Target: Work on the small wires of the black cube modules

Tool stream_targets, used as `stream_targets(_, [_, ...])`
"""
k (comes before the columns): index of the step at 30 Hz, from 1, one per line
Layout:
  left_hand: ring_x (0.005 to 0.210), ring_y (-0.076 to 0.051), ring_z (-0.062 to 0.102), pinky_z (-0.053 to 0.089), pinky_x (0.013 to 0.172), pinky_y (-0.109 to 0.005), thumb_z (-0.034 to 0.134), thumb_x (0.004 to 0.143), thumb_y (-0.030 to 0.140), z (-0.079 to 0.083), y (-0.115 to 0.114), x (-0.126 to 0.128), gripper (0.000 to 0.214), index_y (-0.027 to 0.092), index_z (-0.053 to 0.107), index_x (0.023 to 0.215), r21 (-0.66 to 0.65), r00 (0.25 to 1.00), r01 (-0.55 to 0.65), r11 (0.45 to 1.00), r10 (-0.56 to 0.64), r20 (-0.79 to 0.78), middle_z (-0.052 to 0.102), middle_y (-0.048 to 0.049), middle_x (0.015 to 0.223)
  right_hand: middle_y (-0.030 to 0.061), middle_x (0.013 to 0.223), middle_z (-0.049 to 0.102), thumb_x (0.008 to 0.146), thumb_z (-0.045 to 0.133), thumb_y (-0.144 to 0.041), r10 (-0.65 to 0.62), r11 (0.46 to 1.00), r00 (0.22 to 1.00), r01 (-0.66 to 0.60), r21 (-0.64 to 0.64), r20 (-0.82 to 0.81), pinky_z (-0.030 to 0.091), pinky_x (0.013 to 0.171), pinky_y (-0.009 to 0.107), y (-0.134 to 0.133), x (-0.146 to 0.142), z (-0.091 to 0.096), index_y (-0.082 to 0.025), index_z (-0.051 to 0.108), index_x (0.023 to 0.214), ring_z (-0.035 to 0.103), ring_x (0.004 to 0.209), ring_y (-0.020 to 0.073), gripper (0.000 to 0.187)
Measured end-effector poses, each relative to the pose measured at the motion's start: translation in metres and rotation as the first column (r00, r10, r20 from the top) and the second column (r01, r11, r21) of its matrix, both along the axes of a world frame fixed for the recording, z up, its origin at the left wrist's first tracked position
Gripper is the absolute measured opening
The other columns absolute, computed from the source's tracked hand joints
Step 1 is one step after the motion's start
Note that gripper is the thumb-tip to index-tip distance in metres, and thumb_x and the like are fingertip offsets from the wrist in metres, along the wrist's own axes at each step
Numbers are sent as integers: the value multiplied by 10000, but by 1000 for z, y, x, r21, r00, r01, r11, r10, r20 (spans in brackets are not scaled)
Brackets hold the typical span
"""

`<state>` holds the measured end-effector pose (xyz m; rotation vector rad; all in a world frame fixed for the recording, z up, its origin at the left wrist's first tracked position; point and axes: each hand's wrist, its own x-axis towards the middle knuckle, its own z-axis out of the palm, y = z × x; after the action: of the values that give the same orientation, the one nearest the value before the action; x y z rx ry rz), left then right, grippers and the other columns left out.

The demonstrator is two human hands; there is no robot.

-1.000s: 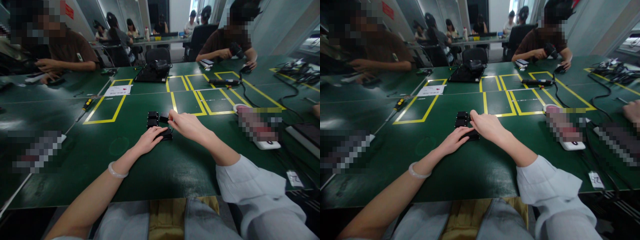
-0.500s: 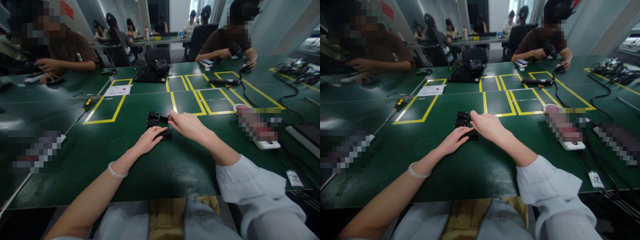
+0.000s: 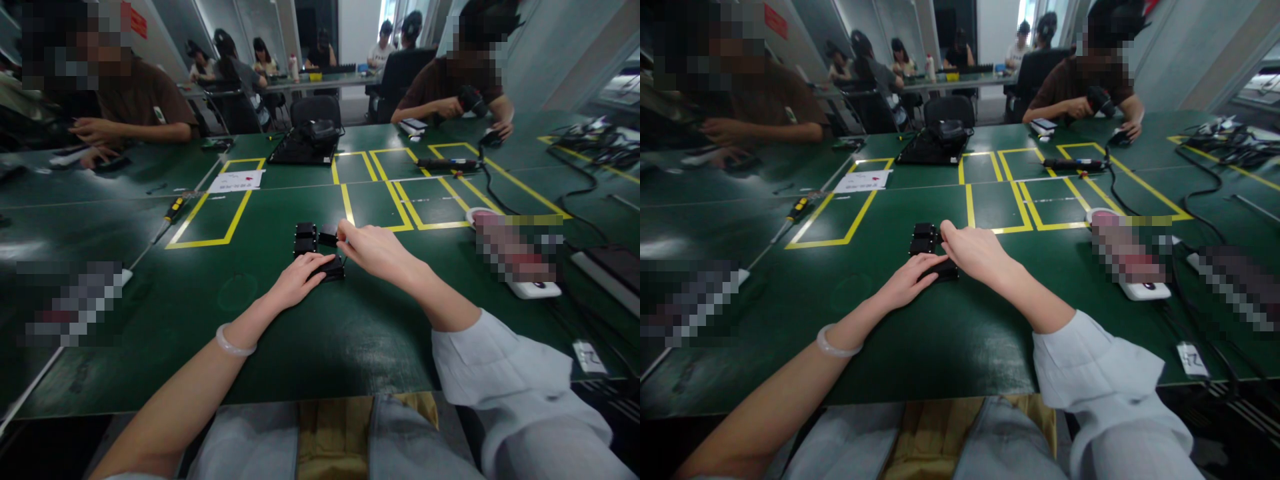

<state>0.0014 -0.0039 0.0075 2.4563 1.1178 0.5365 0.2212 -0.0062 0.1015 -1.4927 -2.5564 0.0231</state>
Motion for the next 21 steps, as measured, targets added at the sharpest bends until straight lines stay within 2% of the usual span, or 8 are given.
stream_targets(9, [1207,-234,488,404,1053,-401,406,991,308,0,0,-1,433,279,440,1422,6,1000,9,1000,-9,7,520,-69,1291,81,857,694,933,319,-280,-15,1000,1000,14,-26,-23,240,552,277,-3,0,3,-173,467,1182,594,668,176,310])
stream_targets(16, [1204,-234,488,411,1043,-398,405,994,321,0,0,0,434,288,433,1425,-7,1000,0,1000,0,7,519,-67,1293,78,851,695,967,323,-369,-31,999,999,30,-23,-24,251,560,277,-2,-1,3,-188,496,1126,605,700,189,296])
stream_targets(21, [1205,-232,487,410,1042,-394,401,997,318,1,0,0,429,283,436,1423,-11,1000,-2,1000,2,-2,517,-67,1290,79,838,692,959,305,-305,-20,999,1000,19,-28,-22,232,550,273,-2,-1,3,-185,500,1144,580,653,167,294])
